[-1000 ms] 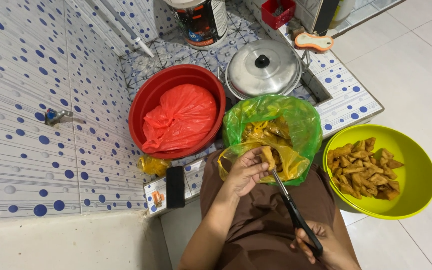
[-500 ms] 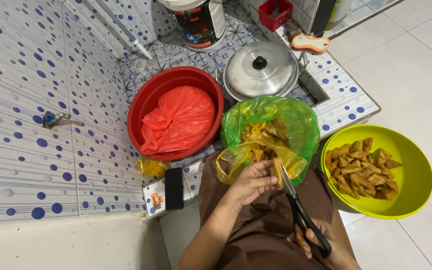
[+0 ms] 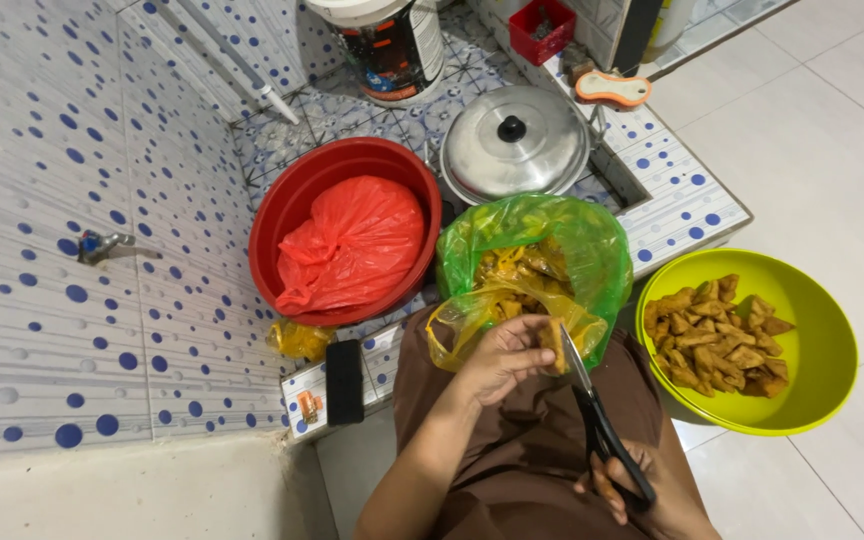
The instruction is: Cutting fried food snacks into smaller pieces using scissors and placing them in a plastic bag.
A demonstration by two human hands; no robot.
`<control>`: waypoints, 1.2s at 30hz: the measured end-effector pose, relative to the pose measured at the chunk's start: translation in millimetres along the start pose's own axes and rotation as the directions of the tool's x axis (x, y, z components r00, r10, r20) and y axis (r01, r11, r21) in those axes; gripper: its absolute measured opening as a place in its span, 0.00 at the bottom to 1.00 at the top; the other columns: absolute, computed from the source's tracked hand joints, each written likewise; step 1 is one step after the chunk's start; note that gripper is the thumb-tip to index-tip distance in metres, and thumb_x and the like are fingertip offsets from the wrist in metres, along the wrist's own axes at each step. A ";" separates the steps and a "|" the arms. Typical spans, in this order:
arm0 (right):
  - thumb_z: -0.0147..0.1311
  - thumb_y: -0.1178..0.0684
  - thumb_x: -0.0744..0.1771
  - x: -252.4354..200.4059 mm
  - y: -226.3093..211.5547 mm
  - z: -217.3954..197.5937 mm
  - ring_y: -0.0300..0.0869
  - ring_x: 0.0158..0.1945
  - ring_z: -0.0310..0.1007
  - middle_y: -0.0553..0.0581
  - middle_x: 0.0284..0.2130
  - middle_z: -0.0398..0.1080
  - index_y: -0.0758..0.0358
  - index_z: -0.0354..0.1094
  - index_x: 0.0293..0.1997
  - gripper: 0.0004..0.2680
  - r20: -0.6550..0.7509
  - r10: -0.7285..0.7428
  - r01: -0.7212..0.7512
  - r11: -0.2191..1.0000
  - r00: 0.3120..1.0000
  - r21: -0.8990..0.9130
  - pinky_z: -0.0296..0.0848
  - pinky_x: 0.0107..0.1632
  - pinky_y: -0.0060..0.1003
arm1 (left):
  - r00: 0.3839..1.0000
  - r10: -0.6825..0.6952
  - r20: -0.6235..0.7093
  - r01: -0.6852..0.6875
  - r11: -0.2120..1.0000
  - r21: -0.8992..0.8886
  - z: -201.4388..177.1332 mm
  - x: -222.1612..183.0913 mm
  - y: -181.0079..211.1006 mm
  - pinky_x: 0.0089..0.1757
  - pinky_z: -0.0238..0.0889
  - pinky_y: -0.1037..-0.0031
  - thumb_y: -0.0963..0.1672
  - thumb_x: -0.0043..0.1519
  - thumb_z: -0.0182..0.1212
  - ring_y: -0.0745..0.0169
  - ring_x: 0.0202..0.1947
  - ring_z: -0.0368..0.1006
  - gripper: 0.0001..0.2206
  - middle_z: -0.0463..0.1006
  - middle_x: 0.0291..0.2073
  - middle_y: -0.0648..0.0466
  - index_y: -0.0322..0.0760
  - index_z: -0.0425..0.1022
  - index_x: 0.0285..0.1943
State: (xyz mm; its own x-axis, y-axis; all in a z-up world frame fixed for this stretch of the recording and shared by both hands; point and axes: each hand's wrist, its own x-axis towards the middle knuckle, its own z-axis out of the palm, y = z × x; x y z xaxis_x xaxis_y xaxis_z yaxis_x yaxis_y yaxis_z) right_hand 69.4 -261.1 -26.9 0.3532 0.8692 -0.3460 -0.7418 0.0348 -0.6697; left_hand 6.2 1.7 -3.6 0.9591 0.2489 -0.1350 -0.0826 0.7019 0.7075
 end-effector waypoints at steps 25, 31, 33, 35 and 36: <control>0.61 0.34 0.69 -18.5 -20.3 -107.5 0.43 0.26 0.56 0.54 0.34 0.61 0.50 0.72 0.33 0.13 -0.298 -0.363 0.426 0.885 0.883 0.185 0.68 0.53 0.61 | 0.984 -0.161 -0.076 0.161 0.621 0.767 18.5 49.8 47.8 0.42 0.75 0.81 0.43 0.68 0.58 0.65 0.39 0.77 0.12 0.81 0.42 0.51 0.36 0.76 0.59; 0.57 0.29 0.68 4.7 -18.4 -96.7 0.43 0.22 0.61 0.54 0.22 0.59 0.65 0.65 0.39 0.22 -0.230 -0.186 0.237 0.946 0.955 0.222 0.64 0.61 0.66 | 0.926 -0.105 -0.361 0.376 0.270 0.886 -49.3 47.7 32.4 0.37 0.70 0.72 0.44 0.67 0.56 0.66 0.31 0.74 0.11 0.82 0.53 0.54 0.44 0.80 0.56; 0.56 0.30 0.69 6.7 -20.5 -89.2 0.44 0.22 0.60 0.54 0.22 0.58 0.64 0.65 0.38 0.22 -0.243 -0.150 0.204 0.955 0.958 0.215 0.64 0.61 0.66 | 0.913 -0.082 -0.399 0.404 0.053 0.913 -22.3 50.7 39.0 0.29 0.64 0.72 0.43 0.69 0.52 0.69 0.20 0.68 0.13 0.80 0.59 0.56 0.48 0.80 0.59; 0.58 0.31 0.68 6.2 -24.6 -81.6 0.43 0.21 0.62 0.54 0.21 0.60 0.65 0.67 0.37 0.21 -0.174 -0.200 0.233 0.953 0.964 0.196 0.67 0.60 0.67 | 0.774 -0.309 -0.553 0.511 -0.212 0.833 33.5 55.4 56.1 0.43 0.72 0.65 0.29 0.63 0.39 0.54 0.46 0.78 0.32 0.72 0.66 0.48 0.46 0.68 0.73; 0.58 0.31 0.68 3.7 -24.6 -81.3 0.43 0.21 0.62 0.54 0.21 0.60 0.65 0.67 0.37 0.21 -0.174 -0.199 0.232 0.952 0.964 0.197 0.67 0.60 0.67 | 0.773 -0.310 -0.554 0.511 -0.213 0.833 -23.3 75.0 9.0 0.43 0.72 0.65 0.29 0.63 0.39 0.54 0.46 0.78 0.32 0.72 0.66 0.48 0.46 0.68 0.73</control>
State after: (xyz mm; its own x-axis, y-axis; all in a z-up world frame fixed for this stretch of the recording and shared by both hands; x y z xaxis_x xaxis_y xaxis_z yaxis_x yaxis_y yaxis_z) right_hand 135.3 -298.8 -65.1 0.5876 0.7454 -0.3147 -0.7370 0.3325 -0.5885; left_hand 71.1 42.3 -23.5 0.6168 0.3448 -0.7076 0.7336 -0.5777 0.3579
